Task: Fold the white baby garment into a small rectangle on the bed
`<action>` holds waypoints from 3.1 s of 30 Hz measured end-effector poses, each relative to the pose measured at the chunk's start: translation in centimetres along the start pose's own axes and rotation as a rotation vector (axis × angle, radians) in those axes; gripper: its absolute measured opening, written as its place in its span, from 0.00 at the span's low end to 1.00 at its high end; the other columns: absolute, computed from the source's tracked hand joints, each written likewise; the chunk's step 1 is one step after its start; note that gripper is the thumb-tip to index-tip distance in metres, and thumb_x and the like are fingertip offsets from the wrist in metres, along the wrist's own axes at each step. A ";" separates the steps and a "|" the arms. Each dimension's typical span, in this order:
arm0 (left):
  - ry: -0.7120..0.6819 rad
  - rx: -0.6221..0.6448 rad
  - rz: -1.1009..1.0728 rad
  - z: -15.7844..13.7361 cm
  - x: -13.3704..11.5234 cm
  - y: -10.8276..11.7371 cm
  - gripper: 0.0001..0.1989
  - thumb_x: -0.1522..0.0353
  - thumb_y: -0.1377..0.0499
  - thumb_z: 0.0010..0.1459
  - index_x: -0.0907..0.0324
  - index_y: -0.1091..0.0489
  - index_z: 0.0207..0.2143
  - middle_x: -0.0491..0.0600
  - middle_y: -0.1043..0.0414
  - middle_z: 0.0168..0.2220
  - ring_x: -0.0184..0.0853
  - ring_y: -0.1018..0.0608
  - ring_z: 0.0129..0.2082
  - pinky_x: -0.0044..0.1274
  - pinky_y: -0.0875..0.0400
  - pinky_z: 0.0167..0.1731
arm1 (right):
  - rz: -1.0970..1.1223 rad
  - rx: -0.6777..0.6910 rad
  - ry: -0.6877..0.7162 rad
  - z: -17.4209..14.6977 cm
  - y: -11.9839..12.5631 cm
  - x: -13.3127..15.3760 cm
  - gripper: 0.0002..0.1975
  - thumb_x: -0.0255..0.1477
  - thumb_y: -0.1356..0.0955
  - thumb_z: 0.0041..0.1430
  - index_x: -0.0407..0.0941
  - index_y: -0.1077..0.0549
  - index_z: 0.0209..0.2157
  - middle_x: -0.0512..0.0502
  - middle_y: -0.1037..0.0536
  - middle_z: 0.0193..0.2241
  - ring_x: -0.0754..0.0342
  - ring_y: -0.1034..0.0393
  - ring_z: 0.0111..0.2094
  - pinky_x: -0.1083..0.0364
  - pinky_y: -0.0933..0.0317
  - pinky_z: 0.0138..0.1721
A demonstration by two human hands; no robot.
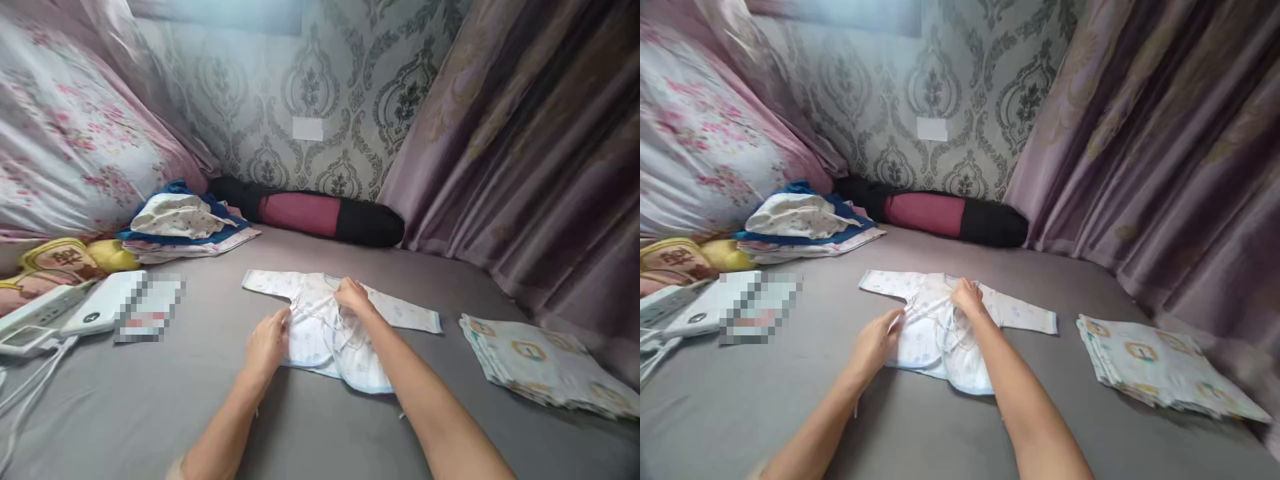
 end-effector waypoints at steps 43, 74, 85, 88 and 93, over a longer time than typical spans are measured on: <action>-0.877 -0.011 -0.028 -4.1 -8.4 -1.8 0.16 0.74 0.48 0.61 0.48 0.24 0.41 0.50 0.31 0.39 0.37 0.32 0.40 0.32 0.41 0.40 | 0.062 -0.073 0.315 -2.6 -0.7 -3.5 0.16 0.25 0.41 0.63 0.50 0.28 0.48 0.45 0.28 0.48 0.51 0.34 0.49 0.55 0.42 0.47; -0.718 0.100 0.175 -4.0 -7.7 -4.8 0.25 0.65 0.57 0.64 0.57 0.42 0.62 0.53 0.44 0.65 0.42 0.43 0.65 0.40 0.49 0.62 | 0.152 -0.179 0.191 -14.3 -4.3 -3.8 0.31 0.39 0.46 0.68 0.35 0.49 0.65 0.35 0.55 0.67 0.47 0.66 0.68 0.46 0.67 0.66; -0.717 -0.044 0.172 -3.0 -11.5 -2.4 0.17 0.64 0.56 0.65 0.56 0.29 0.42 0.54 0.26 0.45 0.43 0.29 0.49 0.39 0.39 0.50 | 0.198 -0.023 0.303 -18.6 -3.5 -4.6 0.32 0.41 0.49 0.69 0.38 0.54 0.67 0.38 0.62 0.68 0.50 0.71 0.68 0.47 0.68 0.67; -0.809 -0.037 0.174 -1.2 -14.0 -3.5 0.18 0.71 0.57 0.64 0.60 0.32 0.49 0.57 0.30 0.53 0.41 0.31 0.55 0.37 0.41 0.54 | 0.210 -0.006 0.315 -18.9 -3.3 -3.6 0.29 0.41 0.49 0.69 0.45 0.51 0.67 0.41 0.61 0.69 0.47 0.71 0.68 0.41 0.69 0.66; -0.824 0.018 0.252 2.9 -14.6 -6.6 0.21 0.67 0.56 0.65 0.61 0.38 0.58 0.59 0.40 0.62 0.43 0.40 0.64 0.40 0.48 0.61 | 0.193 0.011 0.348 -19.4 -3.4 -2.5 0.28 0.45 0.48 0.68 0.54 0.49 0.66 0.47 0.56 0.68 0.41 0.70 0.68 0.33 0.71 0.63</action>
Point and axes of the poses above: each hand's wrist, its own z-axis towards the middle knuckle, its own y-axis out of the back of the hand, x = y × z, the point moved 6 cm from there along z, towards the middle knuckle
